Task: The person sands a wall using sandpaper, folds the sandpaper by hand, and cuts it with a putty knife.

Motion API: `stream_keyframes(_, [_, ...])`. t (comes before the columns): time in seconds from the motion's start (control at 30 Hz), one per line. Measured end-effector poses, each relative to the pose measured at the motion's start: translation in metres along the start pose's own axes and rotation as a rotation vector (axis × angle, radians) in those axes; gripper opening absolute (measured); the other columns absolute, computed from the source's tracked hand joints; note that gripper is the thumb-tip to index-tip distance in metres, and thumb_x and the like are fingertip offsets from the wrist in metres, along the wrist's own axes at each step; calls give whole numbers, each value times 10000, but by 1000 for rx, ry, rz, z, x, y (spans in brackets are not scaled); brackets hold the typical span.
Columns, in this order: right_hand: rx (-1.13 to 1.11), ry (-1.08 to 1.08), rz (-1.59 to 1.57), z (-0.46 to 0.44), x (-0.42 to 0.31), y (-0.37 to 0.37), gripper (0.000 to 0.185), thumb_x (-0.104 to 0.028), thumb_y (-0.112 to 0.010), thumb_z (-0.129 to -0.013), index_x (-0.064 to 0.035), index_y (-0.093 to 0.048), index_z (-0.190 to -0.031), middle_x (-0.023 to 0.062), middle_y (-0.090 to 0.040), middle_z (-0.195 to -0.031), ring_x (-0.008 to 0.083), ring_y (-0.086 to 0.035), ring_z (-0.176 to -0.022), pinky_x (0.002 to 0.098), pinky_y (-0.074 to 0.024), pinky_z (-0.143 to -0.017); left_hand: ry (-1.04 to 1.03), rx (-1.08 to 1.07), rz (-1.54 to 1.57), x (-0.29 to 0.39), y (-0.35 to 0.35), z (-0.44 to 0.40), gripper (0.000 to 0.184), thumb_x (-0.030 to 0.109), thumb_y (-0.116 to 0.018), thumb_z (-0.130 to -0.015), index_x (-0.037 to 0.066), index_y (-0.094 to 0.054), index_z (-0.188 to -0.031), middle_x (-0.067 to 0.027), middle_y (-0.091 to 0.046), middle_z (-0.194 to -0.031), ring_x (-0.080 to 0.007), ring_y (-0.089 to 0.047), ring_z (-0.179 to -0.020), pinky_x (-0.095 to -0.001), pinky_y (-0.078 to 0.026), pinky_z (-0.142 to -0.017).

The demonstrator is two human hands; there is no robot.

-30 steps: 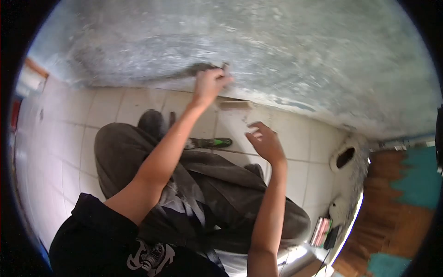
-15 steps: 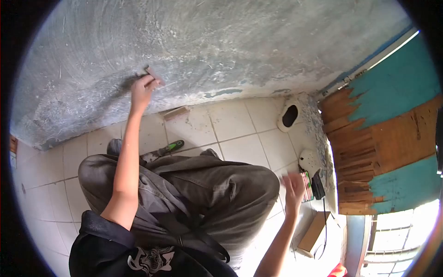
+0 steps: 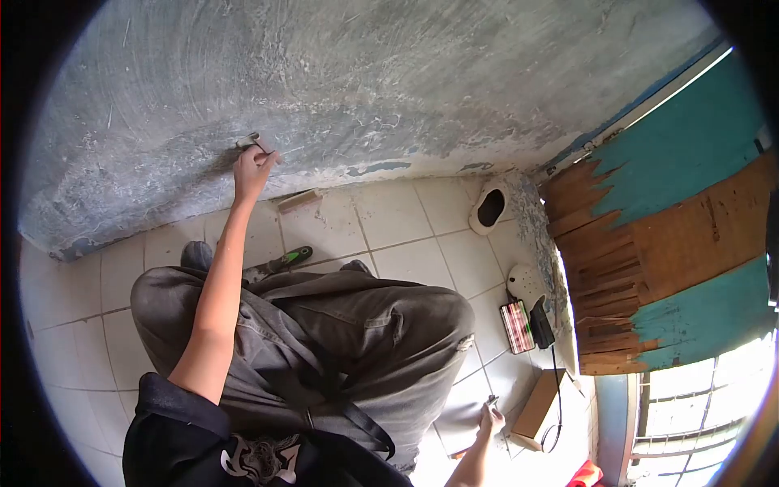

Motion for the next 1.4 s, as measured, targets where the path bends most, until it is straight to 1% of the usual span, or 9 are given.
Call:
stream_keyframes(0.27, [76, -141, 104, -2, 0, 9, 119, 45, -641, -661, 26, -524, -658, 102, -561, -599, 146, -532, -456, 251, -460, -365, -11, 24, 49, 3, 2, 1, 199, 182, -651, -749, -11, -604, -758, -114, -660, -740, -218, -656, -726, -284, -483, -637])
stream_keyframes(0.43, [130, -248, -167, 40, 0, 42, 107, -8, -619, -698, 5, -533, -761, 105, -573, -638, 180, -564, -490, 255, -482, -408, 15, 44, 49, 4, 4, 3, 200, 183, -653, -746, -10, -604, -750, -114, -661, -742, -218, -657, -727, -284, -486, -640])
stream_keyframes(0.53, [145, -296, -97, 48, 16, 63, 270, -143, -641, -737, 5, -525, -931, 131, -602, -826, 200, -602, -641, 300, -505, -510, 7, 49, 36, 1, 3, 1, 199, 187, -650, -748, -7, -606, -748, -109, -662, -741, -218, -657, -729, -286, -487, -641])
stream_keyframes(0.63, [-99, -474, -432, 7, 119, 48, 559, -343, -602, -782, -45, -391, -1205, 83, -450, -1225, 183, -522, -991, 353, -471, -765, 17, 43, 34, 8, 6, 3, 199, 191, -645, -751, -5, -608, -750, -102, -663, -745, -217, -656, -732, -290, -488, -643])
stream_keyframes(0.8, [-70, -418, -549, 78, -12, 8, 413, -252, -575, -804, -119, -436, -1170, 76, -483, -1161, 189, -534, -936, 273, -468, -745, 64, 29, 26, 2, 4, 5, 198, 193, -637, -752, -2, -610, -761, -98, -665, -761, -213, -655, -737, -294, -486, -645])
stream_keyframes(0.93, [-396, -102, -793, 156, -209, -51, 385, -156, -573, -790, -161, -457, -1157, 72, -469, -1114, 200, -512, -965, 245, -446, -684, 76, 20, 36, -5, 1, 5, 170, 166, -635, -751, 0, -612, -784, -99, -663, -755, -203, -653, -732, -285, -483, -646])
stream_keyframes(1.1, [-446, 357, -886, 252, -413, -31, 396, -191, -468, -833, -72, -390, -1203, 98, -460, -1117, 176, -471, -830, 259, -395, -598, -9, 25, 36, 3, 8, 0, 170, 152, -645, -750, -9, -614, -795, -102, -642, -736, -159, -639, -724, -275, -482, -652])
stream_keyframes(1.27, [-418, 1114, -1410, 349, -489, 67, 402, -182, -426, -833, -24, -379, -1200, 146, -431, -1159, 174, -484, -813, 255, -411, -559, 4, -20, 220, -5, 2, -5, 151, 118, -621, -785, -27, -612, -825, -76, -651, -787, -135, -627, -760, -245, -473, -704])
stream_keyframes(1.4, [-408, 1319, -1378, 381, -494, 92, 411, -202, -418, -835, -22, -379, -1203, 148, -427, -1168, 184, -482, -835, 261, -417, -570, 53, -63, 233, -8, 0, -5, 163, 131, -599, -802, -25, -613, -848, -77, -656, -813, -140, -626, -788, -248, -466, -729])
Point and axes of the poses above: each hand's wrist, its own z-axis away from the middle knuckle, its own y-axis out of the back of the hand, x = y × z, the point moved 10 cm from there along -z, towards the middle knuckle
